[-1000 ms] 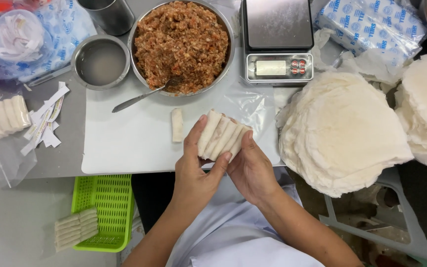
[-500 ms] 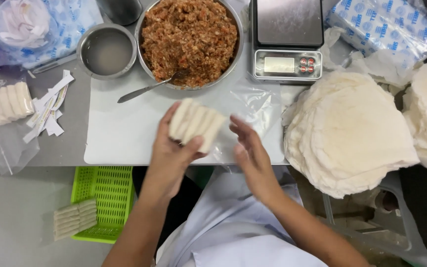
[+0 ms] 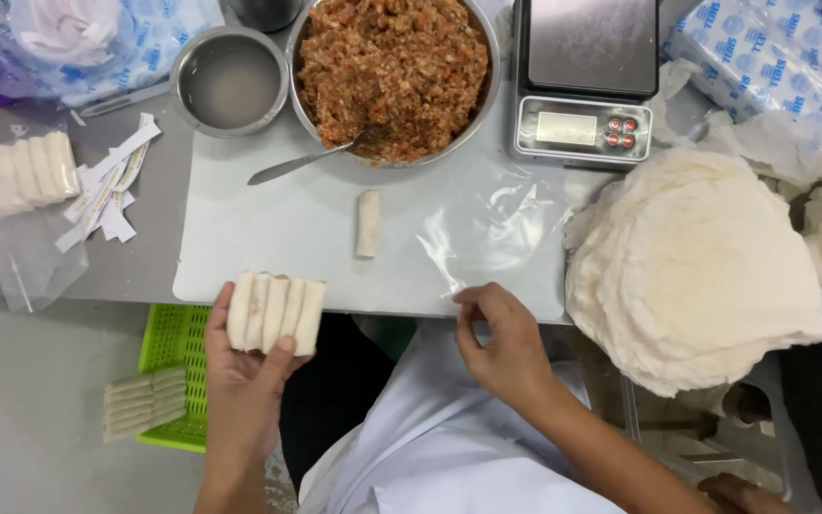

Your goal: Preparing spring rolls by rolling filling in wrappers and then packing them into plastic bags.

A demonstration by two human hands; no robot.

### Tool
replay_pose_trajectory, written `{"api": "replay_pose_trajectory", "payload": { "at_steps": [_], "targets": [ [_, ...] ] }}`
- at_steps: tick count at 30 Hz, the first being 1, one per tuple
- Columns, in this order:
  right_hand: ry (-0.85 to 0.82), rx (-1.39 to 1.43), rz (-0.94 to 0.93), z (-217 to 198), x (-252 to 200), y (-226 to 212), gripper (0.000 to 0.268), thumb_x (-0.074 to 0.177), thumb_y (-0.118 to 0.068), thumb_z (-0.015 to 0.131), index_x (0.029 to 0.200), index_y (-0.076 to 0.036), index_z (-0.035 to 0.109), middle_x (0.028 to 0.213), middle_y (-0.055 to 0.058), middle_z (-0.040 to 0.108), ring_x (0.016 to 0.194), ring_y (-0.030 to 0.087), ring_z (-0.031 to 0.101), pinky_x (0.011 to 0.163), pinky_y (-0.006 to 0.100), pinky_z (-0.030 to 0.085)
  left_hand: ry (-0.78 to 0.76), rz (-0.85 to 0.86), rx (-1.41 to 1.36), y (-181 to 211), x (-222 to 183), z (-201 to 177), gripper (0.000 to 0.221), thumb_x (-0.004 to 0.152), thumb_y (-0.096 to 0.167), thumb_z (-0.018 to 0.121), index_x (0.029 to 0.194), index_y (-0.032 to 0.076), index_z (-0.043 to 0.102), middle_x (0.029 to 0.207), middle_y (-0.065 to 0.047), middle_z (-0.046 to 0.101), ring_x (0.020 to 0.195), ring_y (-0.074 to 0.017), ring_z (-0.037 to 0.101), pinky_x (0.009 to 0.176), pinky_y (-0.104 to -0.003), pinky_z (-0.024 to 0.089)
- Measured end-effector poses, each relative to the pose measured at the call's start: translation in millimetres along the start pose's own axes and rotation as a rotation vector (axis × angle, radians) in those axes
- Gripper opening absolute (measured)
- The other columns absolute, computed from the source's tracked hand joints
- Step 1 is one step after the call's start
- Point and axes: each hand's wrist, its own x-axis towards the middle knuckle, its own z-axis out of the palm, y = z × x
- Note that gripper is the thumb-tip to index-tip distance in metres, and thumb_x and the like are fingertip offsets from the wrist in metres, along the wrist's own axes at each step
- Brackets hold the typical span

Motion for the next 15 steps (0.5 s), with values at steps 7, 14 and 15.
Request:
{"api": "replay_pose_trajectory", "payload": {
  "at_steps": [7, 14, 15],
  "targets": [
    [-0.066, 0.176, 0.269, -10, 16, -20, 0.009, 0.092, -0.014, 0.068, 0.084, -0.011, 0.069, 0.077, -0.001, 0.066, 0.069, 0.011, 0.06, 0.063, 0.024, 0.05, -0.388, -0.135, -0.215, -47, -13, 24, 0.093, 0.075, 0.006, 0.079, 0.155, 0.019, 0.034, 0.15, -0.013, 0.056, 0.129, -0.0239, 0.058, 0.097, -0.041, 0.056],
    [0.004, 0.099, -0.025, -8, 4, -14, 0.009, 0.092, -0.005, 0.072, 0.101, -0.006, 0.073, 0.08, 0.004, 0.067, 0.069, 0.014, 0.065, 0.059, 0.024, 0.052, -0.913, -0.4, -0.224, -46, -6, 40, 0.09, 0.079, 0.008, 0.083, 0.156, 0.015, 0.038, 0.14, -0.007, 0.058, 0.12, -0.0157, 0.059, 0.097, -0.033, 0.055],
    [0.002, 0.101, -0.028, -9, 5, -14, 0.009, 0.092, -0.005, 0.072, 0.101, -0.006, 0.073, 0.08, 0.004, 0.067, 0.069, 0.014, 0.065, 0.059, 0.024, 0.052, -0.911, -0.398, -0.225, -42, -3, 39, 0.09, 0.079, 0.008, 0.083, 0.156, 0.015, 0.038, 0.14, -0.007, 0.058, 0.12, -0.0157, 0.059, 0.097, -0.033, 0.055]
  ]
}}
